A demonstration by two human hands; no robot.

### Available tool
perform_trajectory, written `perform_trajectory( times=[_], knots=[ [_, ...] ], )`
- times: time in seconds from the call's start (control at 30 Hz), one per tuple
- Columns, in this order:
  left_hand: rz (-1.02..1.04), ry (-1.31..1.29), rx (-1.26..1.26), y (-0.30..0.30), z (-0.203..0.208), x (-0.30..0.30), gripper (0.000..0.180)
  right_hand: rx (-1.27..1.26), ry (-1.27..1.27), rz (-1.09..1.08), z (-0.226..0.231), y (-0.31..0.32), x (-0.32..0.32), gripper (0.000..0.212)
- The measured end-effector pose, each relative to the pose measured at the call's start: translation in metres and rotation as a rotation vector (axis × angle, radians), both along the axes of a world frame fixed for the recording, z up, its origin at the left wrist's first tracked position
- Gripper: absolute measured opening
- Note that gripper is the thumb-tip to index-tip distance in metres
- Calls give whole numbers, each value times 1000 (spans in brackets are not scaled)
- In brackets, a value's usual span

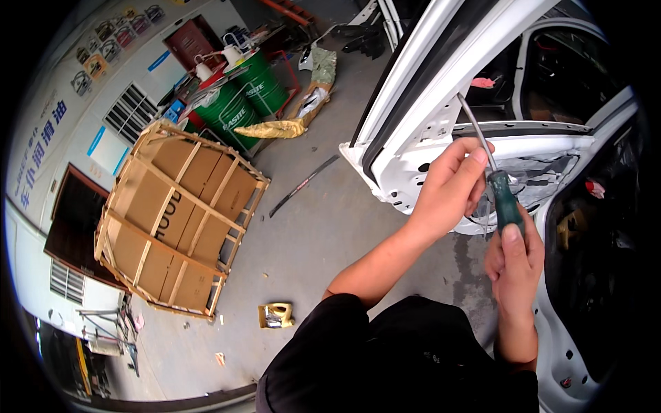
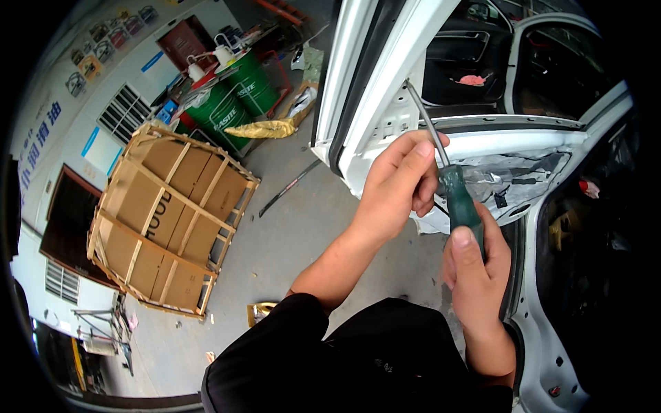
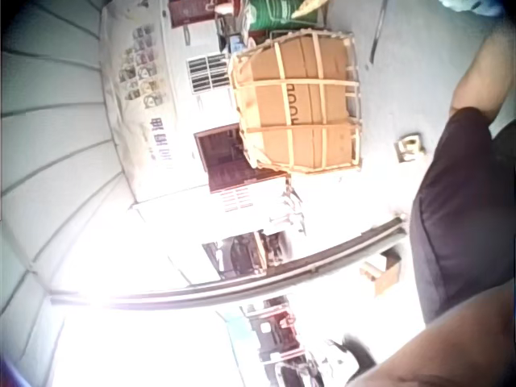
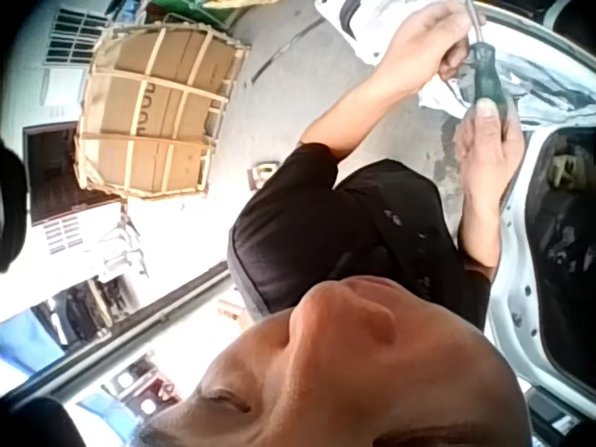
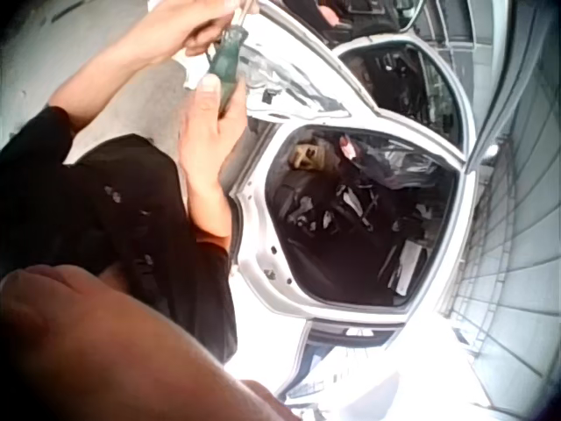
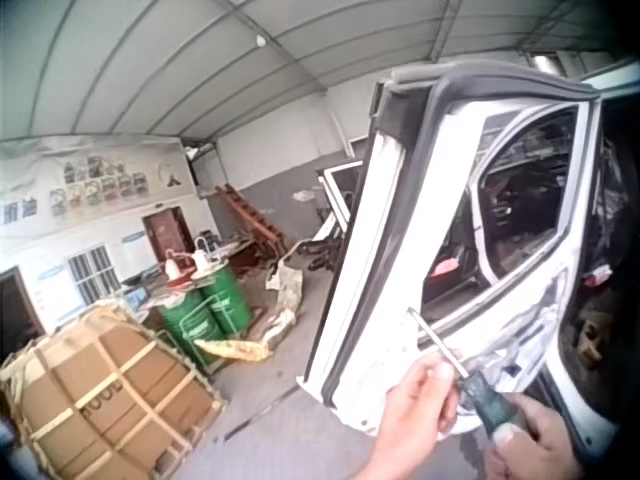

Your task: The person walks to a white car with its rear door open and uses a screwdriver to remove screws from the door frame. They detach a black plastic trim piece, place it inside the vehicle, and continue removing screws and peeling back a protective film from the door's inner panel.

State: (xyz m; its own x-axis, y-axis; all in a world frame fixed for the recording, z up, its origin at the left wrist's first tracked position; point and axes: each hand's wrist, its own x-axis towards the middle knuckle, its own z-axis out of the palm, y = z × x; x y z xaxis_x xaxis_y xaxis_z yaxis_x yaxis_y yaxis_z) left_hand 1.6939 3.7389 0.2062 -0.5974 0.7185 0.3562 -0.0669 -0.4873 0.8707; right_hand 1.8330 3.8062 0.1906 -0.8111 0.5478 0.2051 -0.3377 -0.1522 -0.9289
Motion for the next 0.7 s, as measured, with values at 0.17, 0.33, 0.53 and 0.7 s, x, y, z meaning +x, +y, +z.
perform_trajectory(
  times=[0.17, 0.33, 0.53, 0.7],
  knots=[
    [48, 10, -75, -20, -10, 5, 31, 40, -49, -86, 8, -5, -6, 45],
    [-18, -47, -11, -24, -29, -16, 30, 110, -56, -171, 5, -9, -14, 43],
    [-222, -85, 6, -17, -32, -54, 29, 150, -98, -357, -1, -21, -24, 54],
    [-293, -40, 83, -4, -27, -86, 31, 166, -70, -418, -4, -25, -41, 55]
  ],
)
